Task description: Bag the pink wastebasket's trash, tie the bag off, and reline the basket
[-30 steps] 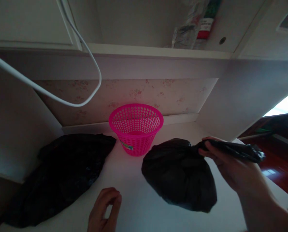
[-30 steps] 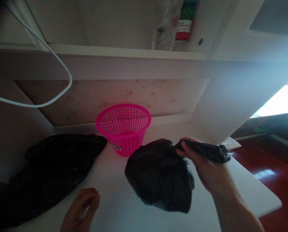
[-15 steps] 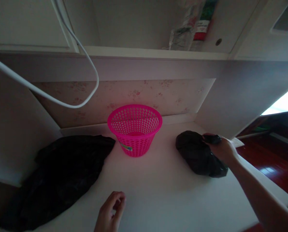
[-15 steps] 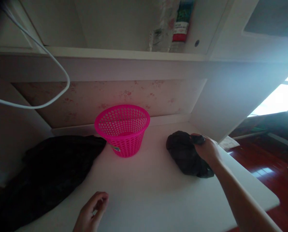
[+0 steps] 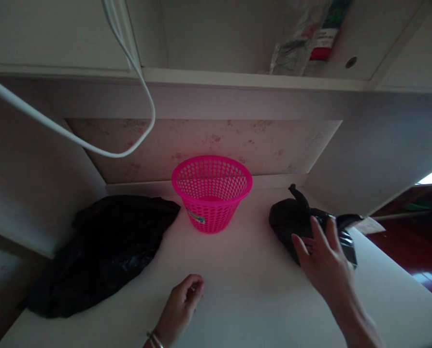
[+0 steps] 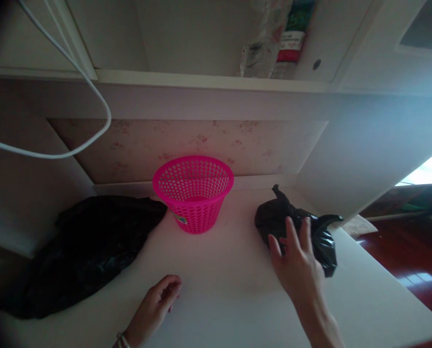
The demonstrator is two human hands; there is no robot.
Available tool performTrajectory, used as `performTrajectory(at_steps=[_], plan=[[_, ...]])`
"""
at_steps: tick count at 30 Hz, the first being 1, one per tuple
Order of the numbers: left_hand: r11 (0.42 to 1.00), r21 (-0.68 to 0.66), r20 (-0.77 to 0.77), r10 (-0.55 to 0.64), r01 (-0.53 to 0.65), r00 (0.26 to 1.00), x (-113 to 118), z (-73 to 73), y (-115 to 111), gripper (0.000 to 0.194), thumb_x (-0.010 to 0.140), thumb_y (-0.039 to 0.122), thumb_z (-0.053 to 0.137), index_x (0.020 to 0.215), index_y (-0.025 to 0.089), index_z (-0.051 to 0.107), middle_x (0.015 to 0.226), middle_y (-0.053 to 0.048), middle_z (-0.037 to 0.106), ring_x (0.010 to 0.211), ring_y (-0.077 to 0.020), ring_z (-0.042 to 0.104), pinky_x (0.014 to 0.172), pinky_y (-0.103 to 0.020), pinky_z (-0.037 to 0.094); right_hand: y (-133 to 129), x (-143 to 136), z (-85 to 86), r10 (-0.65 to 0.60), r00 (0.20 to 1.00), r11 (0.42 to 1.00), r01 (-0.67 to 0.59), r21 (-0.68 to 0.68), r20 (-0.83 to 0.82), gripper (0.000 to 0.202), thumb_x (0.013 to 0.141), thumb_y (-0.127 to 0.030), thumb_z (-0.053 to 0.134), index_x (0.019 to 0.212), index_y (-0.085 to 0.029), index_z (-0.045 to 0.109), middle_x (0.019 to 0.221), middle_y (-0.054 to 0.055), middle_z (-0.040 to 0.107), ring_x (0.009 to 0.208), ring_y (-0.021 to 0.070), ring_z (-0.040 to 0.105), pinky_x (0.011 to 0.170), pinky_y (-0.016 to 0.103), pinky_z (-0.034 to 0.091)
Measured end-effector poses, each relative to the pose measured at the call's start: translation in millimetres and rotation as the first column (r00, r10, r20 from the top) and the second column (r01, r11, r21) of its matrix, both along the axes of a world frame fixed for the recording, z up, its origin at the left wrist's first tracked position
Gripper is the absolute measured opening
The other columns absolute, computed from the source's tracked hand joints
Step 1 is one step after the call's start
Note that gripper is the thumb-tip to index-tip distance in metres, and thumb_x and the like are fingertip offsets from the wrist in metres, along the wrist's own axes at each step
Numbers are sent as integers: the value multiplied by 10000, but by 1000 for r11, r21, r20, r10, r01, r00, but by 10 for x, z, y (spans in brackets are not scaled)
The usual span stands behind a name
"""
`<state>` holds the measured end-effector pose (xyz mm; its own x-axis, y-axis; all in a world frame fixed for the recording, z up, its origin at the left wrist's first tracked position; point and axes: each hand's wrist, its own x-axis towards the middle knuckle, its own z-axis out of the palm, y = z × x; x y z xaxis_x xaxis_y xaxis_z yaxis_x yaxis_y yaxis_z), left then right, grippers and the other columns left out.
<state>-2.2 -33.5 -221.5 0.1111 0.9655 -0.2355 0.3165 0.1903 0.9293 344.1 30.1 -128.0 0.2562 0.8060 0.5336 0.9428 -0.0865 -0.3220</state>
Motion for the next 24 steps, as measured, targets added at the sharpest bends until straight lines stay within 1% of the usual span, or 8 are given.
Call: performTrajectory(at_steps=[2, 4, 5, 7, 9, 13, 17, 24], plan=[[1000, 2, 24, -9, 9, 1000, 52, -6, 54, 445, 909, 593, 492, 963, 177, 641, 741, -6, 588, 623, -157, 512, 591, -273, 416, -106, -374, -193, 170, 947, 985, -175, 6, -271, 489, 944, -519, 503, 1308, -206, 596, 1067, 133, 733, 625, 174, 692, 585, 283, 538], [1000, 9, 36, -5, 4, 999, 92, -32, 102, 415, 912, 565, 491, 932, 179, 641, 733, -1, 579, 633, -160, 520, 605, -276, 421, -211, -770, -472, 321, 829, 904, -412, -113, -458, 396, 967, -501, 457, 1094, -200, 680, 711, 32, 710, 513, 145, 620, 520, 235, 469], [1000, 20, 34, 2, -3, 999, 104, -49, 120, 397, 913, 550, 494, 920, 181, 640, 728, 1, 574, 653, -164, 531, 629, -278, 428, -271, -966, -622, 370, 781, 830, -521, -198, -503, 383, 980, -478, 436, 952, -202, 701, 600, 7, 660, 489, 142, 597, 491, 225, 422], [999, 43, 28, 18, -19, 999, 114, -82, 141, 373, 915, 530, 501, 912, 183, 639, 726, 2, 577, 704, -175, 559, 684, -283, 442, -412, -1326, -895, 431, 700, 684, -665, -301, -569, 339, 978, -393, 459, 840, -204, 704, 598, 5, 668, 535, 142, 620, 502, 217, 383], [998, 61, 19, 27, -28, 999, 110, -106, 140, 371, 916, 529, 505, 927, 184, 640, 736, -4, 597, 736, -188, 583, 714, -289, 454, -560, -1604, -1086, 454, 674, 595, -716, -364, -583, 259, 950, -288, 498, 824, -217, 713, 684, 7, 725, 604, 146, 663, 541, 211, 386], [995, 97, -14, 34, -33, 999, 115, -123, 107, 355, 922, 512, 510, 948, 184, 645, 786, -28, 650, 759, -203, 612, 737, -300, 465, -738, -1823, -1198, 612, 695, 570, -718, -399, -378, 171, 923, -228, 545, 842, -256, 693, 825, -4, 769, 757, 178, 713, 696, 235, 405], [993, 115, -32, 26, -22, 999, 136, -115, 89, 302, 920, 475, 537, 930, 197, 654, 824, -37, 685, 793, -207, 630, 769, -298, 466, -746, -1756, -1161, 607, 674, 561, -739, -372, -422, 192, 959, -228, 520, 856, -251, 680, 844, -18, 765, 765, 151, 712, 667, 216, 382], [994, 105, -12, 40, -38, 999, 112, -63, 67, 322, 929, 486, 515, 919, 193, 649, 782, -32, 677, 744, -201, 629, 711, -285, 481, -758, -1726, -1170, 630, 655, 555, -756, -347, -418, 232, 975, -241, 490, 853, -224, 686, 822, 14, 751, 756, 158, 692, 681, 229, 390]])
